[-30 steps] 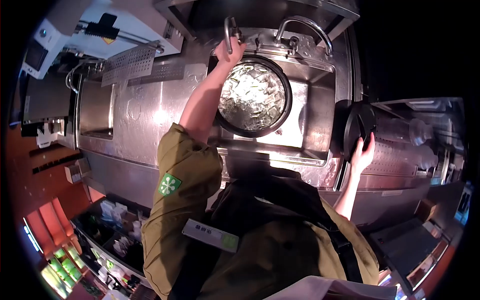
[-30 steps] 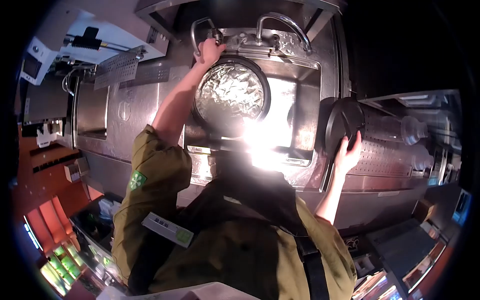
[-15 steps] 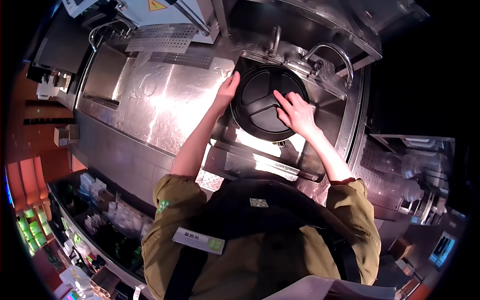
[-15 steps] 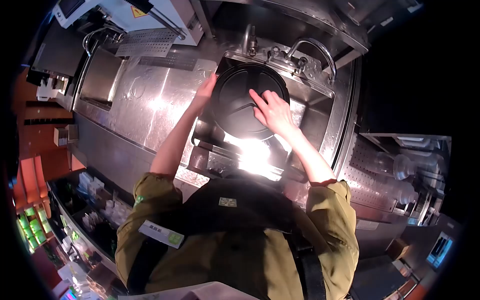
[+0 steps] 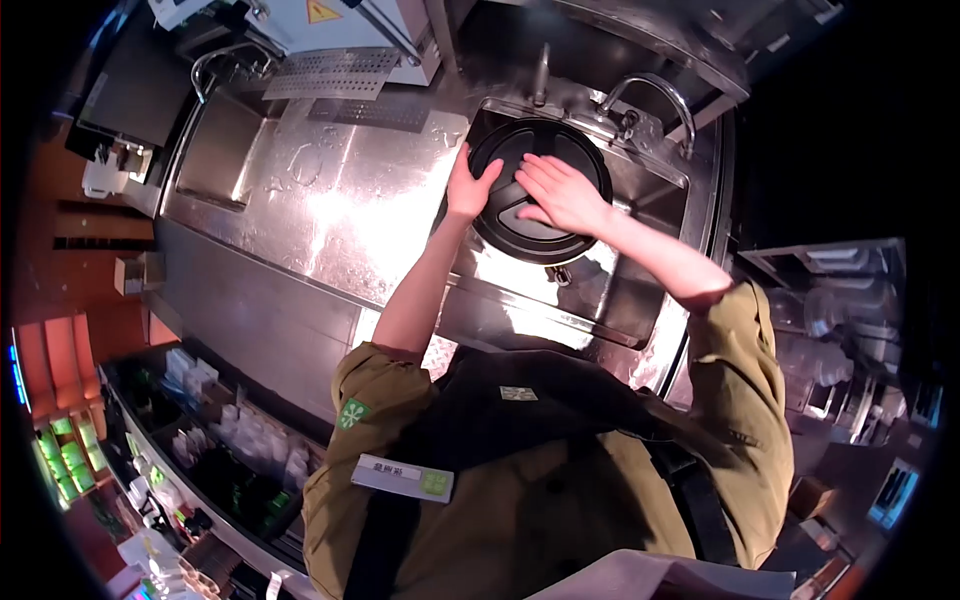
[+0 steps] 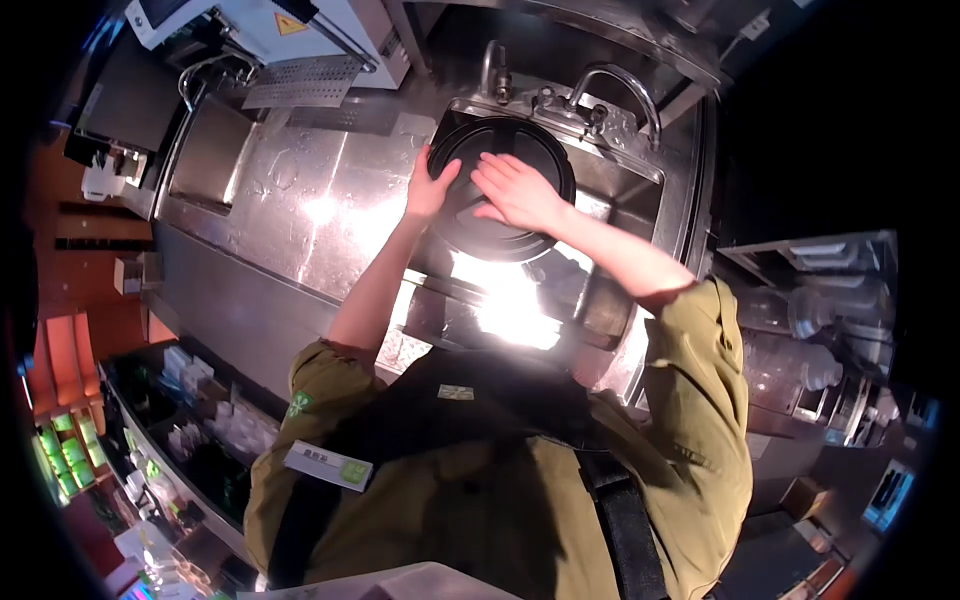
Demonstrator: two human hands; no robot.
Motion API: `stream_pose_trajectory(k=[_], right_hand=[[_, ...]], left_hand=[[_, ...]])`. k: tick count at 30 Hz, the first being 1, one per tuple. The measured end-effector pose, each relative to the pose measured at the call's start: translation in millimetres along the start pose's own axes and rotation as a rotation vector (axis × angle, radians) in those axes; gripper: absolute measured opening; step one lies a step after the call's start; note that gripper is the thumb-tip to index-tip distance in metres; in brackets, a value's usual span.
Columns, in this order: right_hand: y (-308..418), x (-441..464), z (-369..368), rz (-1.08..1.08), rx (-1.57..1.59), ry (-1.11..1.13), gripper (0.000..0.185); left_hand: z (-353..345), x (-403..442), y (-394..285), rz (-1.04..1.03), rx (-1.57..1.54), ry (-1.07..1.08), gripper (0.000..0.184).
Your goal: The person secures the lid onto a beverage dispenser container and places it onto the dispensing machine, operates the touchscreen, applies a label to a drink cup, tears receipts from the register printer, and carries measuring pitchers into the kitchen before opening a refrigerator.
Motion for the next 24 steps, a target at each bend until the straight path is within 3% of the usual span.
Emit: stream_pose_trajectory(k=[2, 4, 6, 10, 13, 20, 24], right_hand=[[-0.2, 24.7, -16.4, -0.056, -0.041, 0.363, 0.045], [-5.5, 34.7, -20.9, -0.06, -0.164, 0.26, 0.047], [-5.7, 37.7, -23.5, -0.097, -0.115, 0.235, 0.051], [-6.8, 31.9, -19.8, -0.162, -0.133, 0.154, 0.049], [2.4, 16.0, -2.6, -0.058, -0.155, -0.194, 0.045], [-2.2, 23.4, -26.9, -0.193, -0.181, 0.15, 0.039], [-11.5, 15.8, -5.6, -0.296, 0.001, -0.022, 0.038]], left_hand=[[-3.3, -3.0, 5.0, 0.104, -0.143, 0.047, 0.069], [-6.2, -4.0, 8.8, 0.152, -0.42, 0.052, 0.057], [0.3, -13.8, 4.9, 0.177, -0.303, 0.004, 0.054], [-0.7, -23.3, 7.9, 0.163, -0.374, -0.03, 0.048], [3.2, -32.2, 6.7, 0.155, -0.278, -0.076, 0.047], [-2.4, -42.8, 35.5, 0.305, -0.347, -0.109, 0.043], [6.3, -46.4, 8.2, 0.137, -0.315, -0.167, 0.039]])
Point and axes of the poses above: each hand's wrist, its own x-axis towards the middle knuckle, its own z-axis out of the back of the hand, y = z × x, the point moved 9 cm from there along x, towards the middle knuckle, and after that the axes turned 4 degrees about -z, right-handed, at the moved point
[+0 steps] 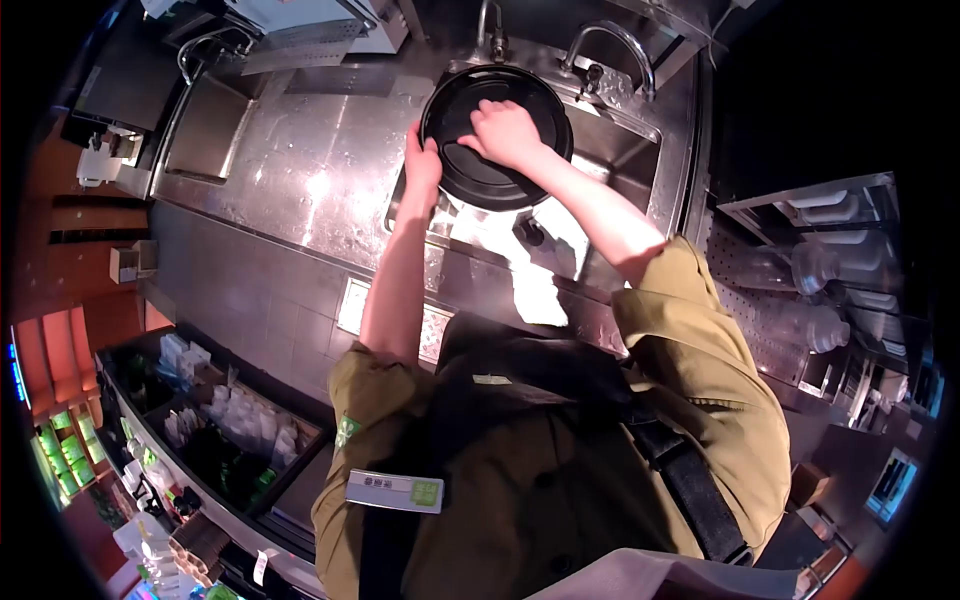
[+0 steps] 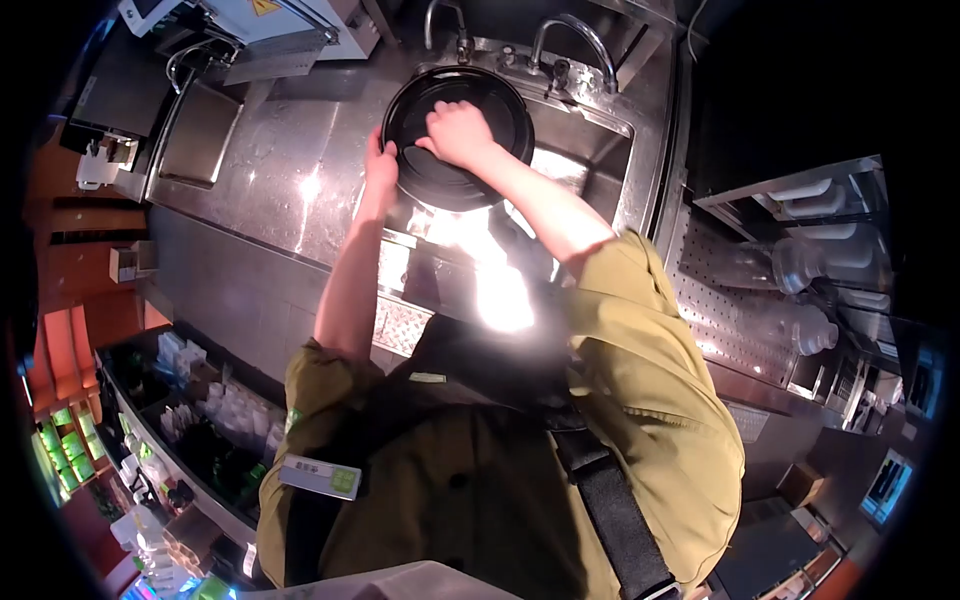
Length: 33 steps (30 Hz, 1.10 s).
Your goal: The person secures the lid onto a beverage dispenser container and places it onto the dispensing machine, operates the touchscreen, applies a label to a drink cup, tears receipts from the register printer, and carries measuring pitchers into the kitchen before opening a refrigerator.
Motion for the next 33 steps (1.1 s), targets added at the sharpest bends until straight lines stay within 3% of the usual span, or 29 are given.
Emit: stream_pose_trajectory(k=[2, 3, 4, 6, 8, 9, 10, 12, 14, 16, 18, 21, 24, 26, 33], right_hand=[[-27.9, -25.6, 20.5, -0.156, 0.354, -0.299, 0.032], [-41.1, -41.1, 39.7, -0.348, 0.488, -0.279, 0.027], [-59.5, -63.1, 49.5, -0.473, 0.557, -0.399, 0.028], [-91.1, -93.4, 44.1, -0.689, 0.516, -0.402, 0.053], [-103.5, -83.9, 48.4, -0.661, 0.461, -0.464, 0.063], [-114.0, -73.9, 40.2, -0.649, 0.588, -0.401, 0.078], [-116.5, -62.8, 42.5, -0.638, 0.624, -0.447, 0.061], [-108.9, -55.6, 23.2, -0.288, 0.641, -0.394, 0.029], [-107.0, -62.2, 31.6, -0.115, 0.509, -0.605, 0.026], [-114.4, -54.9, 36.1, -0.066, 0.681, -0.581, 0.029], [-123.7, -44.6, 28.7, -0.267, 0.749, -0.583, 0.028], [-131.8, -30.8, 22.4, -0.475, 0.675, -0.541, 0.028], [-135.4, -27.8, 20.5, -0.551, 0.651, -0.483, 0.026], [-137.8, -22.9, 27.1, -0.568, 0.629, -0.476, 0.025], [-126.3, -16.2, 108.5, -0.541, 0.619, -0.438, 0.025]], left_hand=[[2.2, -8.3, -23.7, -0.148, 0.026, -0.039, 0.039], [3.9, -16.5, -29.1, -0.207, 0.05, -0.066, 0.038], [4.5, -21.7, -37.6, -0.271, 0.071, -0.089, 0.038], [-1.9, -33.9, -51.9, -0.219, -0.041, -0.034, 0.034], [-8.9, -47.3, -84.0, -0.438, 0.201, 0.056, 0.029], [-14.5, -53.8, -88.1, -0.589, 0.422, 0.177, 0.026], [-22.3, -59.8, -87.6, -0.746, 0.644, 0.299, 0.025], [-29.2, -54.3, -86.7, -0.786, 0.582, 0.507, 0.027], [-43.0, -54.9, -95.0, -0.83, 0.466, 0.813, 0.026], [-49.3, -42.7, -92.9, -0.696, 0.274, 1.038, 0.029], [-54.5, -30.5, -71.5, -0.352, 0.286, 1.278, 0.027], [-54.7, -25.9, -44.1, 0.024, 0.148, 1.361, 0.021], [-49.5, -29.8, -53.3, -0.136, 0.156, 1.048, 0.018], [-61.7, -46.3, -63.1, -0.01, 0.115, 1.02, 0.021], [-78.1, -83.0, -129.5, 0.006, 0.052, 1.135, 0.019]])
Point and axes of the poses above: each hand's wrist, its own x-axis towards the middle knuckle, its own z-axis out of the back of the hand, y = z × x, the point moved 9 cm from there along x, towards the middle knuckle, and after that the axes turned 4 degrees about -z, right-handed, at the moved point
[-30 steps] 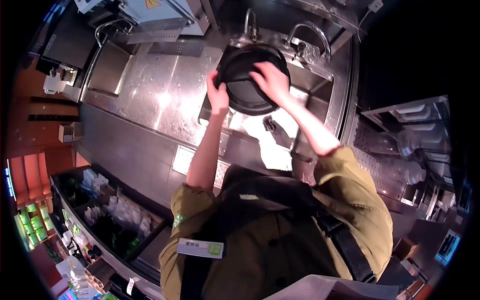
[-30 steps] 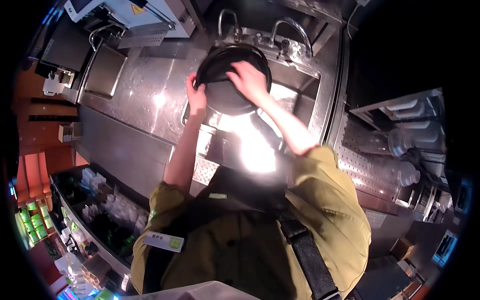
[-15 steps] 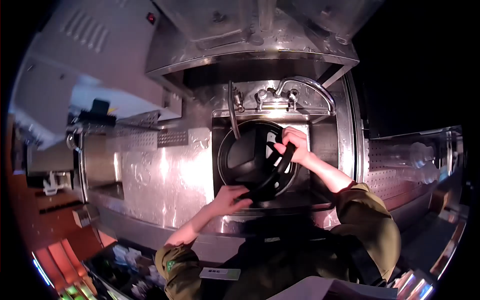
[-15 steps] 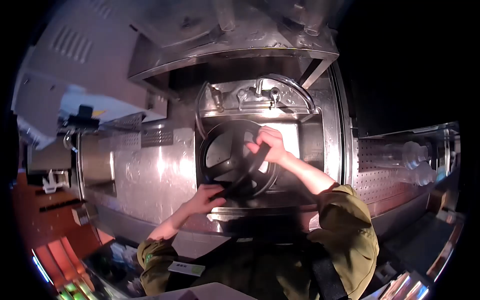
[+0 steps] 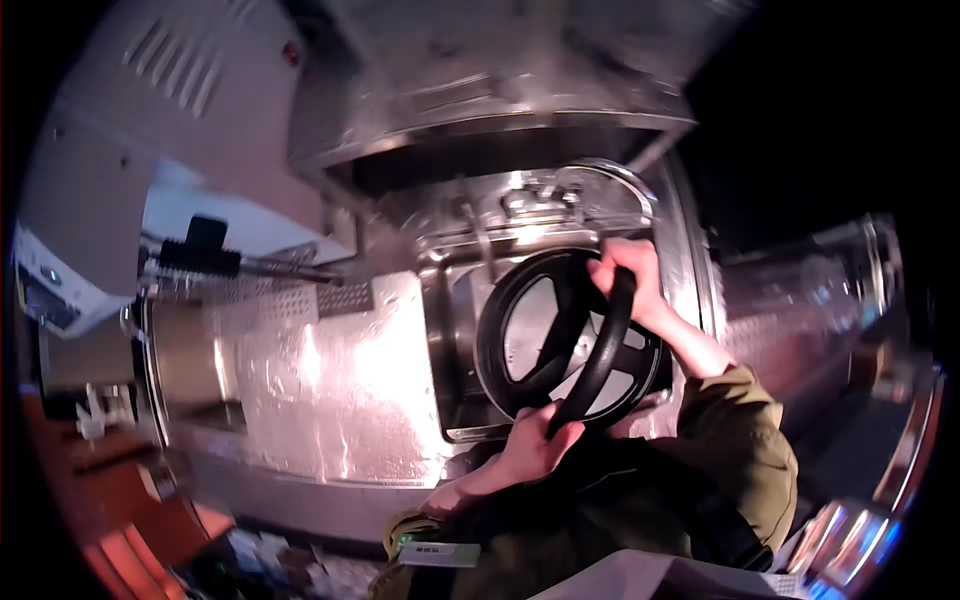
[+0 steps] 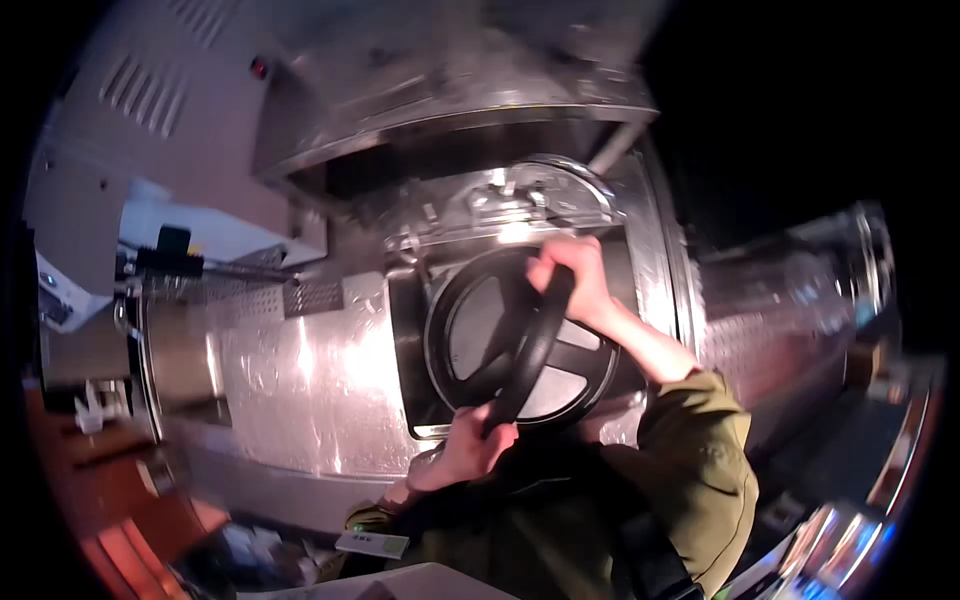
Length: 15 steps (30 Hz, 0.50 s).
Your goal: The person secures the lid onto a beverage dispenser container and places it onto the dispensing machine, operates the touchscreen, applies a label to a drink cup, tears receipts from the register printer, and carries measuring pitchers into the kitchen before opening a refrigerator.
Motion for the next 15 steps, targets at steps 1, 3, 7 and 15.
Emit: stream_pose_trajectory(k=[1, 3, 7, 15], right_hand=[[18.7, 2.5, 12.5, 0.024, -0.016, -0.014, 0.025], [59.6, 5.2, 39.0, 0.063, -0.063, -0.033, 0.027], [158.3, -10.2, 110.6, 0.141, -0.099, -0.112, 0.029], [275.3, -96.9, 246.9, 0.33, -0.145, -0.407, 0.03]], left_hand=[[0.5, -2.4, -20.6, -0.085, 0.035, 0.0, 0.018], [-6.3, -9.6, -65.2, -0.266, 0.083, 0.039, 0.016], [-30.2, -33.5, -136.2, -0.355, -0.13, 0.237, 0.009], [-150.6, -73.6, -272.9, -0.687, -0.121, 0.78, 0.014]])
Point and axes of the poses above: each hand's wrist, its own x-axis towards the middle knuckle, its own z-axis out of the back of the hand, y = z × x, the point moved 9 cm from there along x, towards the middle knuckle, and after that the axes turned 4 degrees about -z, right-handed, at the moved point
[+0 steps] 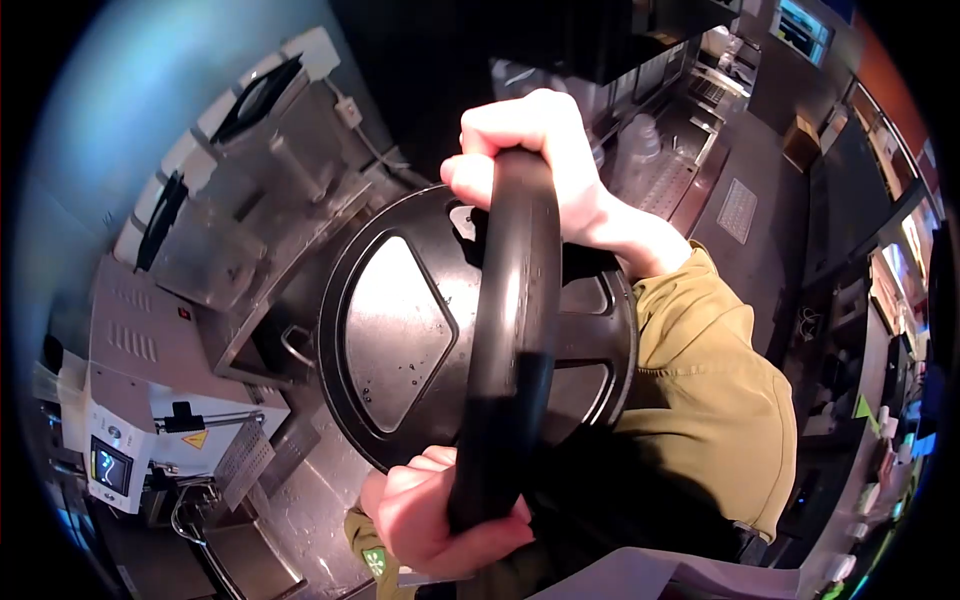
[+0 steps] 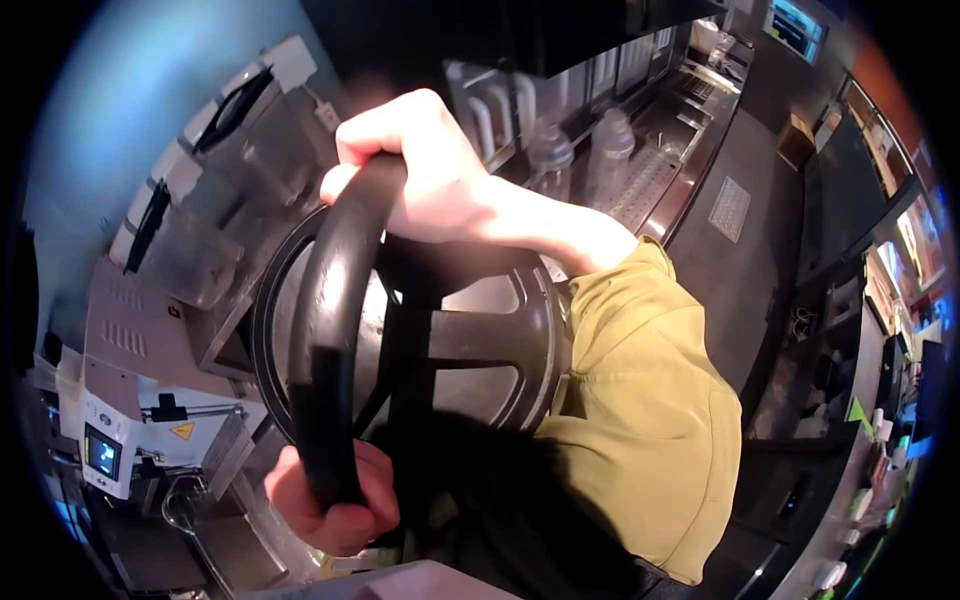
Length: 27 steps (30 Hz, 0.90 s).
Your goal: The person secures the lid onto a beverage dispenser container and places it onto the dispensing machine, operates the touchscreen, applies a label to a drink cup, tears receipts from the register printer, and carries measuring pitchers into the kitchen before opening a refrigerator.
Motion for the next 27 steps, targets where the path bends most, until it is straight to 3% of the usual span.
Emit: stream_pose_trajectory(k=[2, 5, 7, 8, 9, 14, 17, 27], right_hand=[[4.7, -0.8, 33.9, 0.027, -0.013, -0.015, 0.031], [0.9, -10.9, 84.1, -0.006, -0.042, 0.023, 0.032], [-0.7, -25.3, 121.1, -0.011, -0.092, 0.052, 0.032], [-1.9, -34.2, 141.2, -0.026, -0.127, 0.067, 0.033], [-3.2, -41.0, 161.7, -0.061, -0.106, 0.061, 0.031], [-28.0, -60.3, 241.9, -0.094, -0.182, 0.103, 0.026], [-43.3, -67.1, 281.8, -0.152, -0.255, 0.083, 0.028], [-132.9, -80.1, 357.8, -0.282, -0.166, -0.049, 0.03]], left_hand=[[-24.2, 28.0, -5.8, -0.026, -0.04, -0.008, 0.014], [-50.1, 53.3, 16.0, 0.329, 0.029, -0.117, 0.009], [-84.2, 80.1, 30.4, 0.221, -0.069, -0.099, 0.017], [-103.7, 94.9, 34.5, 0.106, -0.107, -0.1, 0.037], [-122.9, 108.1, 47.5, 0.193, -0.132, -0.002, 0.036], [-167.2, 158.7, 86.6, 0.148, -0.009, -0.135, 0.027], [-188.7, 191.2, 106.6, 0.309, 0.018, -0.067, 0.02], [-186.6, 263.5, 172.3, 0.457, -0.061, -0.11, 0.028]])
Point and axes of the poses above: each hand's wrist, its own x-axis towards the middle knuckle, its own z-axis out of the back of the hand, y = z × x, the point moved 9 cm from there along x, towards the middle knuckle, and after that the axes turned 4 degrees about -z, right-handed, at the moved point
